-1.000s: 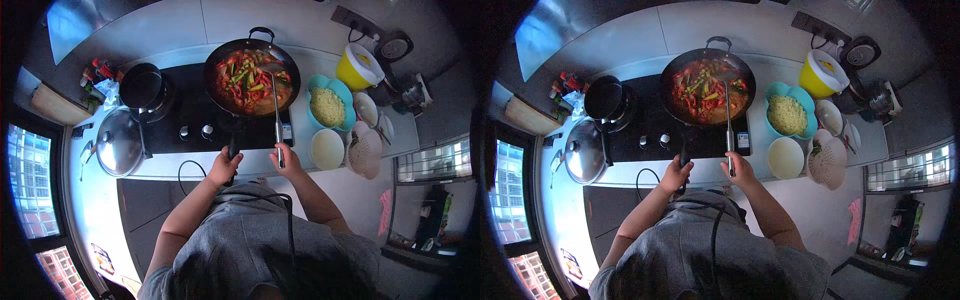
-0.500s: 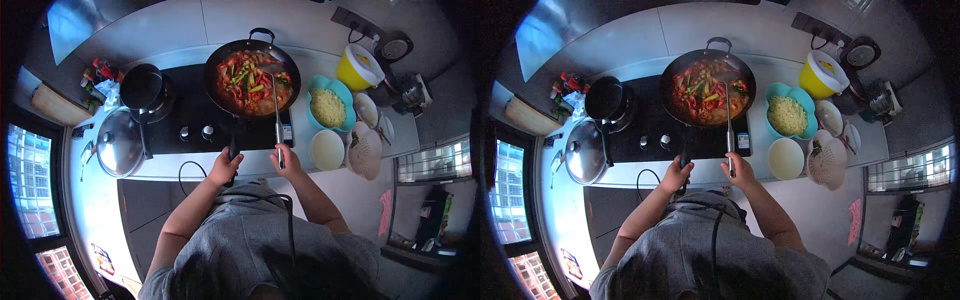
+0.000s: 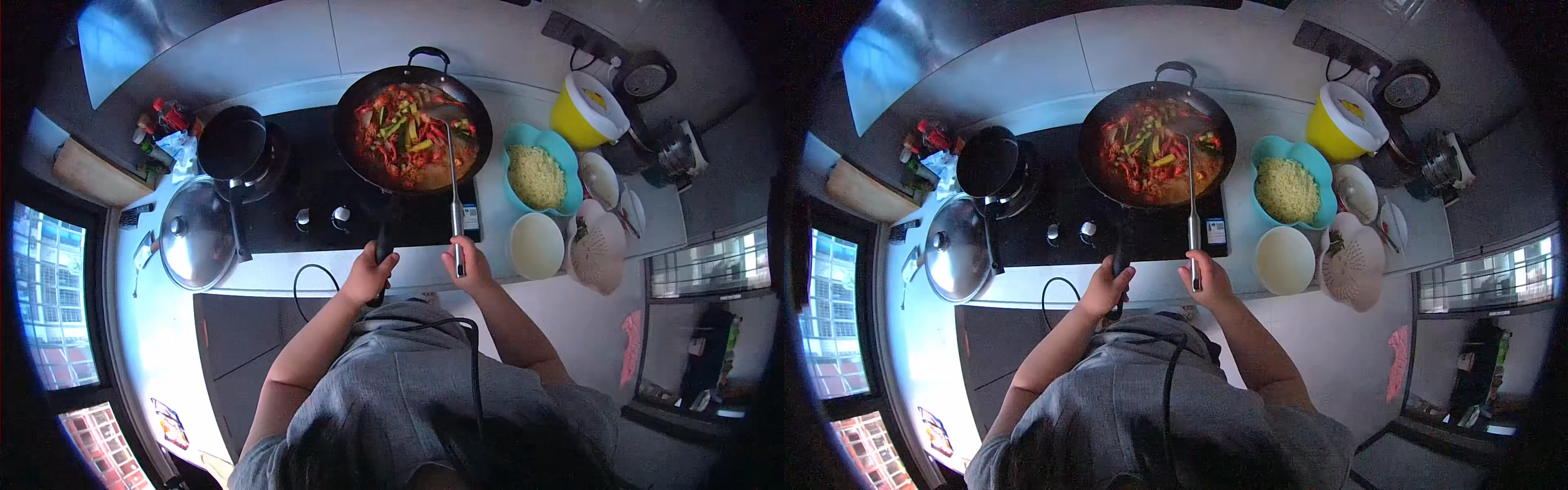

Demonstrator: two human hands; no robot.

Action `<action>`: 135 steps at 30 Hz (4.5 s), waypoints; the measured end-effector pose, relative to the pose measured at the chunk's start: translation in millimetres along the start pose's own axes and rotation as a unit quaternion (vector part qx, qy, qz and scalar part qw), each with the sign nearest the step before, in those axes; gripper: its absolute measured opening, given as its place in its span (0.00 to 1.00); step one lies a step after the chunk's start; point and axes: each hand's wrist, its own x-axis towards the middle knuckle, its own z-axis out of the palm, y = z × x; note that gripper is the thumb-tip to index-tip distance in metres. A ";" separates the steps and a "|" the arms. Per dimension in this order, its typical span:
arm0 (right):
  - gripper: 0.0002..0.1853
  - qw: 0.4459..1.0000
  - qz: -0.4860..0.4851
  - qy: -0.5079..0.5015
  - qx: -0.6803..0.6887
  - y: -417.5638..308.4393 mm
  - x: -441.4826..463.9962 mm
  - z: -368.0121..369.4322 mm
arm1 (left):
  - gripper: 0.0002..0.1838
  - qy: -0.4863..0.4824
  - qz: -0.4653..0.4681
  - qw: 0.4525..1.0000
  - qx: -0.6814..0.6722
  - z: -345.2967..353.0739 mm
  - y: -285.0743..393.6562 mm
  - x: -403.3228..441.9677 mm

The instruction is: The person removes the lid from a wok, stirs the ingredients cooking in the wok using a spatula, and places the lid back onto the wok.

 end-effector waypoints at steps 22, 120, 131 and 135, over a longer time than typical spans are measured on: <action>0.21 0.997 -0.014 -0.008 -0.071 -10.6 2.9 -7.8 | 0.14 0.000 -0.011 1.000 0.007 -0.4 -0.4 0.4; 0.16 0.991 -0.124 0.015 -0.057 -6.0 -2.6 -2.7 | 0.43 0.020 0.329 0.883 -0.334 1.0 97.2 -64.0; 0.17 0.990 -0.129 0.015 -0.058 -9.1 -3.1 2.0 | 0.33 -0.378 0.395 0.622 -0.561 -30.0 225.2 -168.0; 0.17 0.989 -0.130 0.007 -0.071 -4.1 -5.5 3.2 | 0.31 -0.372 0.375 0.637 -0.561 -31.5 221.6 -171.4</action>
